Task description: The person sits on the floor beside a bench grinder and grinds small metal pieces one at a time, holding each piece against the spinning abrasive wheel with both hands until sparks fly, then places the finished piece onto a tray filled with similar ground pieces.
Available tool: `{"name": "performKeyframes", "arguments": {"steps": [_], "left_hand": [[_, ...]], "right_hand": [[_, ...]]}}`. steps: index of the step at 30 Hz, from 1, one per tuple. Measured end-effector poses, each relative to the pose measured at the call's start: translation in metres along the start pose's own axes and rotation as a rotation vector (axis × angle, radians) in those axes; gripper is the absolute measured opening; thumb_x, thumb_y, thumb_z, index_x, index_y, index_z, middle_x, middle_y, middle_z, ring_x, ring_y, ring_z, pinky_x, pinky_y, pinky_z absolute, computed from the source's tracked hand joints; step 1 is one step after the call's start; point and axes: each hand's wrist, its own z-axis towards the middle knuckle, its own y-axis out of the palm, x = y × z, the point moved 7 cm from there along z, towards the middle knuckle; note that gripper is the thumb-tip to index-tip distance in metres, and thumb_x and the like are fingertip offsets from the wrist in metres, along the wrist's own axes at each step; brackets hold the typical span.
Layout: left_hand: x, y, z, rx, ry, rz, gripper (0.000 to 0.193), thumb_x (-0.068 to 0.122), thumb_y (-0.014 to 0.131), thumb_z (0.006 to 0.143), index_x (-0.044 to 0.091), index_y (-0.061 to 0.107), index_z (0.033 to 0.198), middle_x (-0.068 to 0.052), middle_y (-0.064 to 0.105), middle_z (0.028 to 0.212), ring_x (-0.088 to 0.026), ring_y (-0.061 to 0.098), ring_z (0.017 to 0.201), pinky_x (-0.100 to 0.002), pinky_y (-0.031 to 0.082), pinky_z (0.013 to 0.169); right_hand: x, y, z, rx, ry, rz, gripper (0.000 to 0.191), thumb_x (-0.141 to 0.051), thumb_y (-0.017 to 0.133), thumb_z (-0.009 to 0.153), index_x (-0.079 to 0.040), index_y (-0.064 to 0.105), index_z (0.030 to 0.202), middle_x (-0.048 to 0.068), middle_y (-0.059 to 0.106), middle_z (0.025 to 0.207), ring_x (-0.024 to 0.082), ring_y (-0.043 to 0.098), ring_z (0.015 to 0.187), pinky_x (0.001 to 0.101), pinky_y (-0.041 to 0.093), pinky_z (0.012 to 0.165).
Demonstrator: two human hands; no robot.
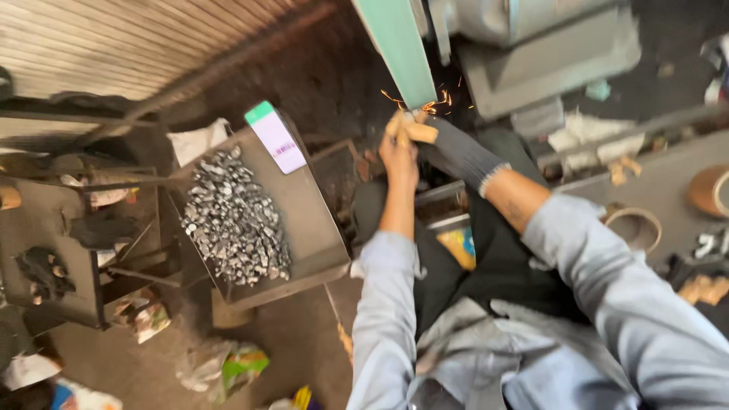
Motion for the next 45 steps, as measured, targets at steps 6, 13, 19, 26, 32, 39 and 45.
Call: {"name": "performKeyframes", "arguments": {"steps": [6,13,19,26,32,39,45], "left_hand": [[-0.01,-0.018,0.003,0.019,-0.14,-0.408,0.045,0.011,0.066,0.094,-0.001,0.059,0.137,-0.009,0.074,0.111,-0.019,0.073,0.097,-0.032,0.062,0.086],[0.01,0.0,-0.055,-0.187,0.125,0.832,0.03,0.015,0.08,0.081,0.0,0.076,0.106,-0.009,0.075,0.084,-0.016,0.071,0.078,-0.032,0.056,0.072],[0.0,0.023,-0.021,-0.373,0.216,0.542,0.02,0.01,0.071,0.085,0.001,0.073,0.103,-0.005,0.074,0.083,-0.013,0.066,0.069,-0.031,0.055,0.064],[-0.034,0.01,0.011,-0.21,-0.236,0.431,0.014,0.007,0.072,0.091,-0.005,0.07,0.096,-0.007,0.064,0.076,-0.017,0.054,0.061,-0.037,0.041,0.053],[-0.001,0.011,0.003,-0.272,0.271,0.785,0.022,0.013,0.075,0.083,0.001,0.071,0.102,-0.007,0.071,0.084,-0.021,0.068,0.077,-0.038,0.055,0.07],[-0.009,0.013,-0.041,-0.169,0.038,0.18,0.024,0.023,0.076,0.094,0.008,0.07,0.112,-0.001,0.062,0.081,-0.011,0.054,0.058,-0.027,0.04,0.05],[-0.019,0.006,-0.05,-0.15,-0.249,-0.257,0.024,0.02,0.071,0.099,0.006,0.068,0.118,0.002,0.061,0.084,-0.004,0.045,0.054,-0.021,0.03,0.045]], "right_hand": [[0.004,-0.002,-0.013,-0.036,-0.024,-0.831,0.06,-0.019,0.067,0.093,0.0,0.043,0.144,0.006,0.058,0.105,0.009,0.054,0.094,0.0282,0.05,0.078],[-0.062,0.037,-0.069,0.275,-0.072,-1.349,0.037,-0.027,0.07,0.1,0.0,0.069,0.124,0.013,0.074,0.109,0.014,0.064,0.097,0.0288,0.048,0.079],[-0.076,0.034,-0.061,0.345,-0.037,-0.887,0.032,-0.03,0.069,0.1,0.0,0.073,0.111,0.003,0.069,0.086,0.01,0.058,0.071,0.0268,0.046,0.062],[-0.076,0.022,-0.026,0.607,0.02,-1.09,0.031,-0.033,0.071,0.095,-0.003,0.077,0.103,0.005,0.073,0.082,0.011,0.063,0.072,0.0288,0.05,0.066],[-0.081,0.038,-0.038,0.487,-0.354,-1.211,0.04,-0.034,0.068,0.098,0.003,0.073,0.112,0.012,0.074,0.098,0.018,0.07,0.091,0.0325,0.054,0.081],[-0.069,0.025,-0.052,0.578,-0.287,-1.309,0.039,-0.037,0.067,0.098,-0.001,0.077,0.109,0.015,0.076,0.105,0.021,0.072,0.095,0.0336,0.055,0.085],[-0.049,0.007,-0.065,0.439,-0.092,-0.857,0.04,-0.035,0.056,0.101,-0.005,0.067,0.127,0.002,0.072,0.117,0.012,0.063,0.11,0.0275,0.046,0.097]]}}
